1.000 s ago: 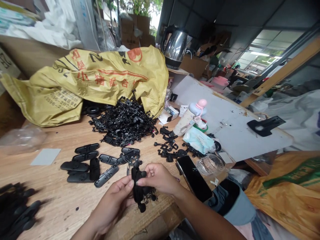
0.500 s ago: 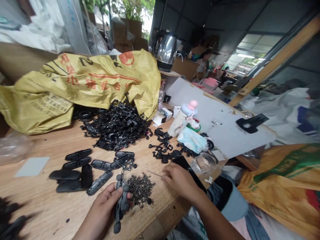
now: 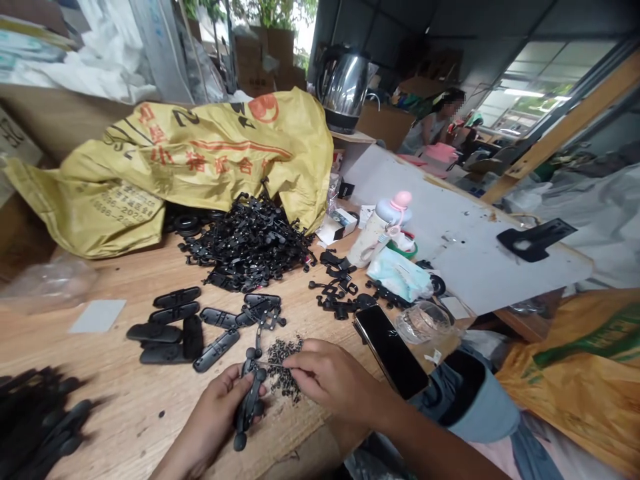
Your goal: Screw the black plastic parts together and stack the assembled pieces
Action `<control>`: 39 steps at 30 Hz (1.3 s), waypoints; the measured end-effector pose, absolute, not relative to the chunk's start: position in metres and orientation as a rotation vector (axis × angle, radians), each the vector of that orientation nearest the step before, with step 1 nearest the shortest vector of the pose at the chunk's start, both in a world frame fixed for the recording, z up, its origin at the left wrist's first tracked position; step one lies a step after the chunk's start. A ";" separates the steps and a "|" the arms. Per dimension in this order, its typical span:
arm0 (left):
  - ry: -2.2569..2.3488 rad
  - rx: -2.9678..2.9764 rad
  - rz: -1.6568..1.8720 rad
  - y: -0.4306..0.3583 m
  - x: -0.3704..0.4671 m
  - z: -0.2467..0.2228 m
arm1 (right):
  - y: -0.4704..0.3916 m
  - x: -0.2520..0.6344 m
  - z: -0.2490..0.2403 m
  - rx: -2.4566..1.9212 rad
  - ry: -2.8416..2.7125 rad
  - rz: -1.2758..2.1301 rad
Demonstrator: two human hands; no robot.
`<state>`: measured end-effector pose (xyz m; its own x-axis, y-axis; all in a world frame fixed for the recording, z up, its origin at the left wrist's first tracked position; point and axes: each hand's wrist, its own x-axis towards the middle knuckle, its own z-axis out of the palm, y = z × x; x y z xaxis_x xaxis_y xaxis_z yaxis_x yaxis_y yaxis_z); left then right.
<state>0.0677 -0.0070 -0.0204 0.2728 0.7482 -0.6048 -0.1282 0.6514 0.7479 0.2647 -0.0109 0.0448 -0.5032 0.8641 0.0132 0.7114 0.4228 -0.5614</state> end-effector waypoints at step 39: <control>1.095 0.807 0.654 -0.007 0.065 -0.019 | 0.043 0.219 0.094 -1.157 -3.167 0.457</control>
